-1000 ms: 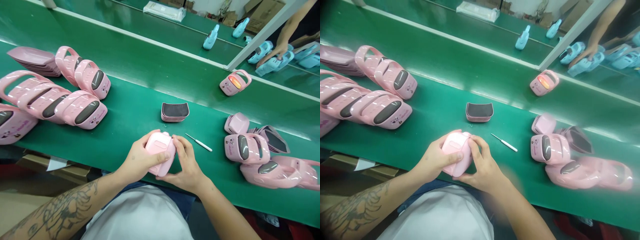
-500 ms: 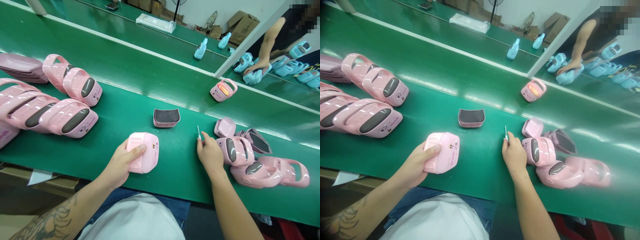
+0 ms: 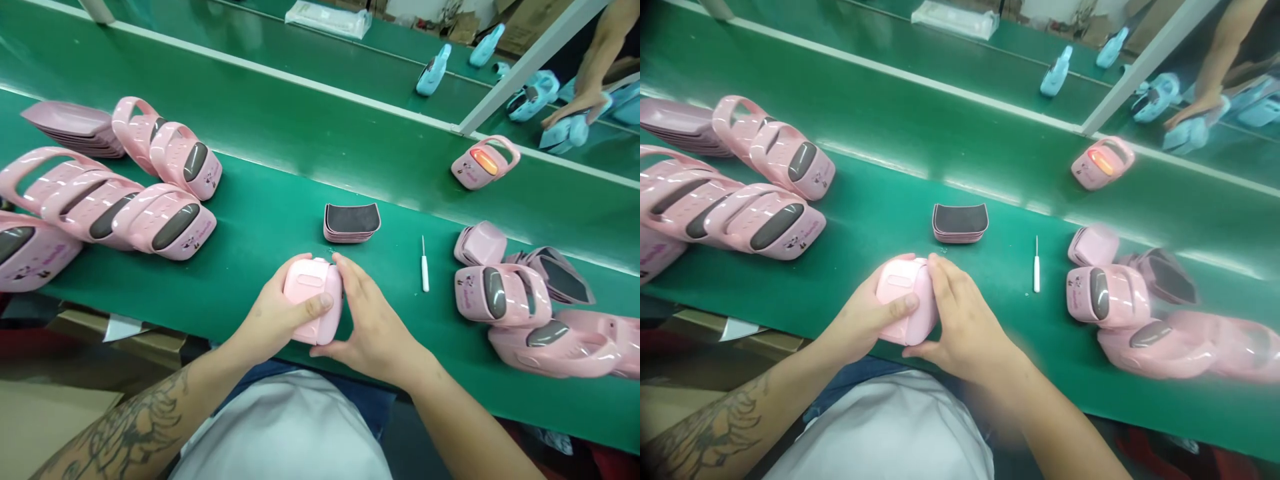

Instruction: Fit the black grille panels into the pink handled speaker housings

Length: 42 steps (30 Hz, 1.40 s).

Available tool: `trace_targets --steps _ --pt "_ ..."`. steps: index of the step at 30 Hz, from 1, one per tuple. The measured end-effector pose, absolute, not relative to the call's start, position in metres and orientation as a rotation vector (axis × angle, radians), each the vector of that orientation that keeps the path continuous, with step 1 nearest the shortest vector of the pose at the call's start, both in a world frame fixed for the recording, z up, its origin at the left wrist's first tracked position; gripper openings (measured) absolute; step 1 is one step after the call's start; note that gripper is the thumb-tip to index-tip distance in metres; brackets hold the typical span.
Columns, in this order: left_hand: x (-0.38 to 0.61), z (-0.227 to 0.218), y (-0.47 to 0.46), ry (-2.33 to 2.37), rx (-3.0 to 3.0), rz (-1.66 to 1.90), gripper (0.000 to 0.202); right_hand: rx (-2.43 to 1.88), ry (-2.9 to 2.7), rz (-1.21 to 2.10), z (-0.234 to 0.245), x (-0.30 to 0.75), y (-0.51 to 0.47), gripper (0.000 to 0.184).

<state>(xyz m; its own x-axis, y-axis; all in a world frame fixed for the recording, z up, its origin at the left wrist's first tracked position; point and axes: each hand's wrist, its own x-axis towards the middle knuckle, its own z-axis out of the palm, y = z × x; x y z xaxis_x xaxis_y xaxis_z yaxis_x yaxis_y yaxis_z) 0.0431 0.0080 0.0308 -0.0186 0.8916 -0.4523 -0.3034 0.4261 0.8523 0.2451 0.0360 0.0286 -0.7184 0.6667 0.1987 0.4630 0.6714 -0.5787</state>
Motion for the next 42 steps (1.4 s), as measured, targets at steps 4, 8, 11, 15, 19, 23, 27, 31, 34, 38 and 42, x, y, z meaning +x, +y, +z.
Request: trace_targets --steps 4,8,11,15,19,23,27,31,34,38,42 --pt "0.04 0.029 0.006 1.159 0.58 1.072 0.081 -0.886 -2.359 0.655 0.023 0.238 0.04 0.125" --pt "0.04 0.031 0.003 1.187 0.572 1.148 0.075 -0.91 -2.287 0.718 0.025 0.241 0.039 0.123" --pt "0.042 0.036 0.002 1.116 0.578 1.144 0.076 -0.883 -2.301 0.825 0.029 0.242 0.04 0.132" --pt "0.041 0.038 0.004 1.026 0.584 1.102 0.07 -0.835 -2.365 0.746 0.032 0.245 0.042 0.135" --pt "0.039 0.036 0.004 1.002 0.581 1.064 0.07 -0.831 -2.418 0.752 0.032 0.247 0.042 0.136" --pt "0.04 0.034 0.002 0.971 0.559 1.041 0.063 -0.849 -2.44 0.762 0.032 0.248 0.042 0.139" --pt "0.041 0.033 0.002 0.949 0.539 1.034 0.06 -0.844 -2.445 0.784 0.03 0.247 0.042 0.14" --pt "0.042 0.034 0.003 0.936 0.525 1.04 0.06 -0.864 -2.431 0.806 0.029 0.246 0.041 0.14" --pt "0.043 0.035 0.003 0.921 0.516 1.037 0.06 -0.866 -2.432 0.807 0.03 0.245 0.041 0.14" --pt "0.042 0.035 0.003 0.907 0.542 1.025 0.061 -0.902 -2.441 0.82 0.034 0.245 0.039 0.142" --pt "0.042 0.034 0.003 0.922 0.544 1.032 0.066 -0.935 -2.452 0.809 0.035 0.245 0.037 0.142"
